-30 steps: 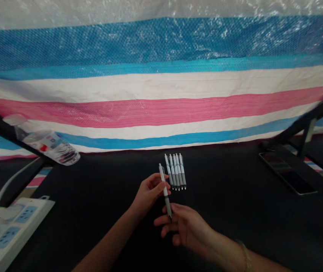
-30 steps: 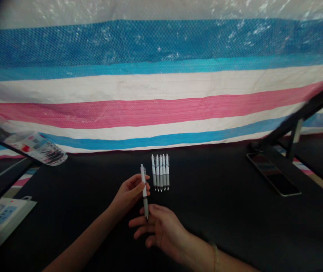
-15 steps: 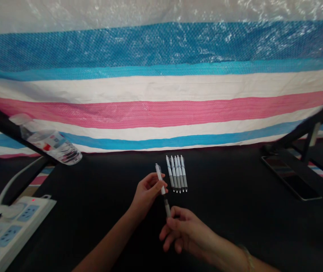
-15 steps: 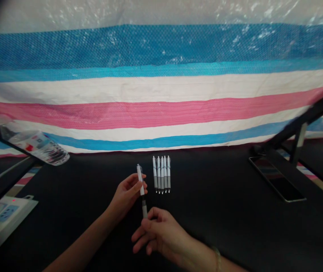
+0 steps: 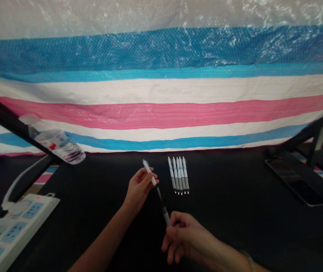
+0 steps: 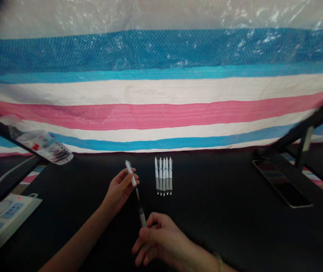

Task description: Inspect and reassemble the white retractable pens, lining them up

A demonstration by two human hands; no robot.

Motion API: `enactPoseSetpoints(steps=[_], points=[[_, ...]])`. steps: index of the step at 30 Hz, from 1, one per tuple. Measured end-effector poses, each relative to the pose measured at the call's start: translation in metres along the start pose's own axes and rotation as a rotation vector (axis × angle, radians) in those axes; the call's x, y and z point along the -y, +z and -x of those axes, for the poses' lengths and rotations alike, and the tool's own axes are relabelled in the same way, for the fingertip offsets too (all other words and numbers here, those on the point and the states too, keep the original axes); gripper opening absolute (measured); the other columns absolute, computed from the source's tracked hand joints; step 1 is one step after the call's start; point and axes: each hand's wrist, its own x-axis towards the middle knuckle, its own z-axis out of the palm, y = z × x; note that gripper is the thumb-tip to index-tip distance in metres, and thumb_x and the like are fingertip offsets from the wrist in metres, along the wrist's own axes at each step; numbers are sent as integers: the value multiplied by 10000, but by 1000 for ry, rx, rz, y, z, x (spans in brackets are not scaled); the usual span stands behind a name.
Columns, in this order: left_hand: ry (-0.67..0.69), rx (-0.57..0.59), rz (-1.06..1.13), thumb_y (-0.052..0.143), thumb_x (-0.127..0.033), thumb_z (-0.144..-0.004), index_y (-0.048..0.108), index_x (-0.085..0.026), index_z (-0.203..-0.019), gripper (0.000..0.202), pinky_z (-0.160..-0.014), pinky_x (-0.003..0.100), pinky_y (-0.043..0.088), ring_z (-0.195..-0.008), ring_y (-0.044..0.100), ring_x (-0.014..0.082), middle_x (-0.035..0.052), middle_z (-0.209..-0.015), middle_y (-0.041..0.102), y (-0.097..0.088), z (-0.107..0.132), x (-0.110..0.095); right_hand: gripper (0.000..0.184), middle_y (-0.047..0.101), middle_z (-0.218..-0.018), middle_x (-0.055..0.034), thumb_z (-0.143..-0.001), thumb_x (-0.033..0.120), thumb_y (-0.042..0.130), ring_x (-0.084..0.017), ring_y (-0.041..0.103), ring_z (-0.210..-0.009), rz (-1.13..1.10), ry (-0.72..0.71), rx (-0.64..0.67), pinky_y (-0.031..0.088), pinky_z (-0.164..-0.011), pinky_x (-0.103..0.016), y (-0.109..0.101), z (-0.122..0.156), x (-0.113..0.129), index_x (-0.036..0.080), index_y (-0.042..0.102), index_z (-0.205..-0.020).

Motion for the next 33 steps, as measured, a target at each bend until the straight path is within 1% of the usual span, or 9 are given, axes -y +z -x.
enactPoseSetpoints(steps=[4, 9, 11, 18, 21, 24, 28, 30, 33], points=[[-53, 87, -28, 900, -339, -619, 648, -147, -890, 417, -591, 196, 549, -574, 669, 106, -2, -681, 709, 3, 6, 6, 535, 736, -666, -41, -664, 421, 821, -147, 678, -476, -14, -25, -11, 416, -399, -160, -2, -1, 0, 218, 360, -843], [-127, 339, -168, 825, -311, -735, 605, -163, -905, 316, -596, 232, 540, -591, 688, 139, 12, -700, 713, 6, 17, 18, 469, 725, -688, -31, -693, 396, 821, -104, 650, -476, -45, -68, -36, 403, -425, -155, -5, -2, 3, 192, 417, -818], [-147, 388, -204, 793, -310, -772, 595, -168, -920, 285, -599, 242, 535, -603, 694, 150, 17, -720, 715, 7, 19, 19, 452, 717, -694, -26, -699, 393, 820, -94, 632, -470, -47, -74, -34, 396, -431, -162, -5, -2, 3, 185, 438, -823], [-174, 417, -201, 802, -347, -763, 618, -151, -912, 307, -652, 264, 543, -664, 707, 168, 37, -762, 718, 8, 21, 13, 461, 678, -645, 3, -675, 397, 843, -70, 563, -441, -113, -65, -92, 346, -430, -168, -5, -2, 5, 185, 457, -814], [-192, 444, -177, 792, -359, -773, 630, -149, -923, 305, -674, 280, 550, -694, 717, 184, 48, -785, 721, 6, 20, 14, 461, 670, -625, -5, -672, 449, 831, -69, 528, -397, -115, -89, -59, 335, -399, -177, -5, -4, 4, 172, 487, -804], [-201, 440, -137, 786, -349, -782, 635, -152, -931, 290, -660, 276, 550, -694, 720, 190, 49, -785, 720, 5, 18, 14, 431, 688, -652, -47, -744, 503, 750, -88, 563, -415, -104, -106, -18, 363, -403, -181, -6, -4, 7, 136, 542, -835], [-174, 378, -102, 804, -348, -760, 640, -153, -936, 310, -609, 253, 539, -668, 719, 193, 47, -761, 720, 6, 18, 12, 460, 743, -882, -144, -846, 547, 630, -147, 676, -541, -42, -125, 1, 428, -415, -186, -6, 0, 13, 125, 543, -1006], [-153, 350, -100, 807, -356, -756, 643, -153, -939, 319, -603, 242, 531, -667, 717, 188, 46, -759, 720, 7, 19, 11, 447, 746, -911, -134, -825, 534, 671, -160, 684, -535, 21, -126, -14, 407, -376, -176, -5, 2, 15, 164, 494, -1003], [-151, 350, -111, 806, -356, -758, 650, -149, -944, 319, -633, 251, 534, -670, 713, 181, 46, -763, 719, 8, 20, 10, 428, 727, -759, -62, -772, 470, 754, -123, 634, -457, 91, -140, -70, 350, -344, -147, -6, 1, 13, 186, 450, -872]])
